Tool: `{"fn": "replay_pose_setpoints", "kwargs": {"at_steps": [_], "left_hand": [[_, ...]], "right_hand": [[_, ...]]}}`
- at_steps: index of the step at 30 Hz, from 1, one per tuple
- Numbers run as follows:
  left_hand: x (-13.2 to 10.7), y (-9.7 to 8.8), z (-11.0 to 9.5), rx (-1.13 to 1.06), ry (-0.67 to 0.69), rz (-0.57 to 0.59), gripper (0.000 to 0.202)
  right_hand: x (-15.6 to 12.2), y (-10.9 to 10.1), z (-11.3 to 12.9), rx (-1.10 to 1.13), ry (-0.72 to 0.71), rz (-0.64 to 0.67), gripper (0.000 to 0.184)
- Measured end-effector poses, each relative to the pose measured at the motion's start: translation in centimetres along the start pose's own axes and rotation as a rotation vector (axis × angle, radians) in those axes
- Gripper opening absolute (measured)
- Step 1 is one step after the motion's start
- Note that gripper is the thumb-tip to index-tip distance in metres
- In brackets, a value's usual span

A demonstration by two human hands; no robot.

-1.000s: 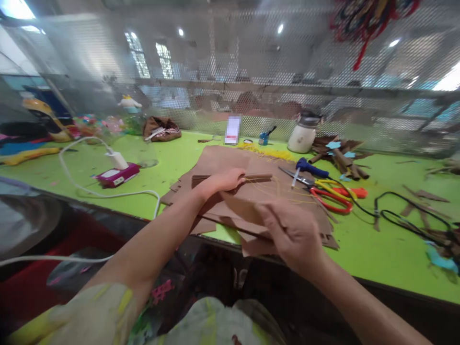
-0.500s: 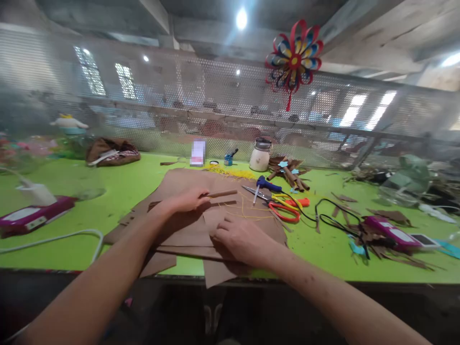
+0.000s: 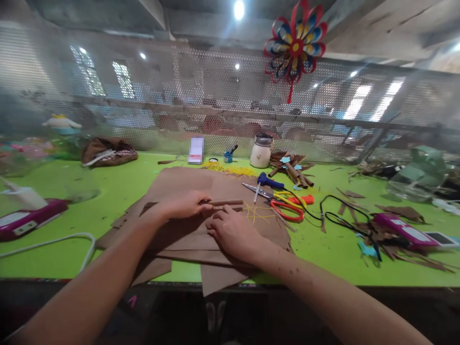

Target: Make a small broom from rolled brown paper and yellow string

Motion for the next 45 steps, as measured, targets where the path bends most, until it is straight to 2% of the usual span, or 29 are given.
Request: {"fn": "replay_pose_setpoints", "kwargs": {"at_steps": [5,9,13,16,18,21,24,26,27,29,30,34,36,39,41,45], "left_hand": [[-0.1,0.6,0.9,-0.042,0.006,0.05,0.027],[-0.2,0.5,0.6,-0.024,-0.003,0.011,0.028],[-0.3,0.7,-0.5,-0.038,0.017,0.025,0.025],[-0.5,0.7,-1.3,-0.071,0.043,0.062,0.024],[-0.7,0.6,-1.6,-0.067,0.053,0.068,0.024],[-1.0,0.4,-1.6,-0.026,0.051,0.025,0.025],[-1.4,0.3,-1.5,0.023,0.024,-0.007,0.025],[-1.7,0.4,-1.4,0.043,0.009,-0.026,0.025],[-1.7,0.4,-1.4,0.043,0.005,-0.04,0.026],[-1.8,0.5,-1.5,0.026,0.003,-0.068,0.027],[-1.8,0.5,-1.5,0.017,0.007,-0.082,0.027],[-1.7,0.3,-2.0,0.035,0.064,-0.189,0.027],[-1.7,0.1,-2.3,0.06,0.088,-0.229,0.028],[-1.8,-0.3,-2.5,0.099,0.095,-0.231,0.029],[-2.0,-0.5,-2.5,0.128,0.077,-0.224,0.028],[-2.2,-0.8,-2.1,0.113,0.061,-0.184,0.027]], "right_hand": [[-1.3,-1.2,-0.1,0.121,0.088,-0.008,0.019],[-2.0,-1.8,-1.1,0.196,0.1,-0.034,0.02],[-1.9,-1.1,-1.5,0.143,0.036,-0.071,0.018],[-1.5,-0.6,-0.9,0.08,-0.031,-0.105,0.019],[-1.3,-0.6,-0.4,0.075,-0.028,-0.113,0.02],[-1.0,-1.0,-0.3,0.159,0.017,-0.127,0.017],[-0.7,-1.7,-2.1,0.28,0.063,-0.162,0.016],[-0.3,-2.1,-4.2,0.3,0.209,-0.21,0.019],[-0.1,-2.3,-5.4,0.342,0.329,-0.23,0.018],[0.2,-2.4,-7.2,0.494,0.488,-0.132,0.023],[0.4,-2.6,-7.8,0.598,0.501,-0.077,0.028],[0.9,-3.3,-7.7,0.929,0.434,0.16,0.05],[0.9,-3.7,-7.2,0.976,0.423,0.247,0.052],[0.8,-3.7,-7.1,0.997,0.451,0.358,0.056],[0.6,-3.5,-7.6,0.98,0.485,0.371,0.055],[-0.5,-3.7,-9.0,0.891,0.567,0.304,0.048]]}}
Point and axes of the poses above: each hand's wrist, its own x-axis towards the middle knuckle, its own y-axis out of the palm, z = x × y, the point moved 1 cm from there along x, towards the middle knuckle, and after that the axes turned 10 degrees about -z, right-handed, at the moved point
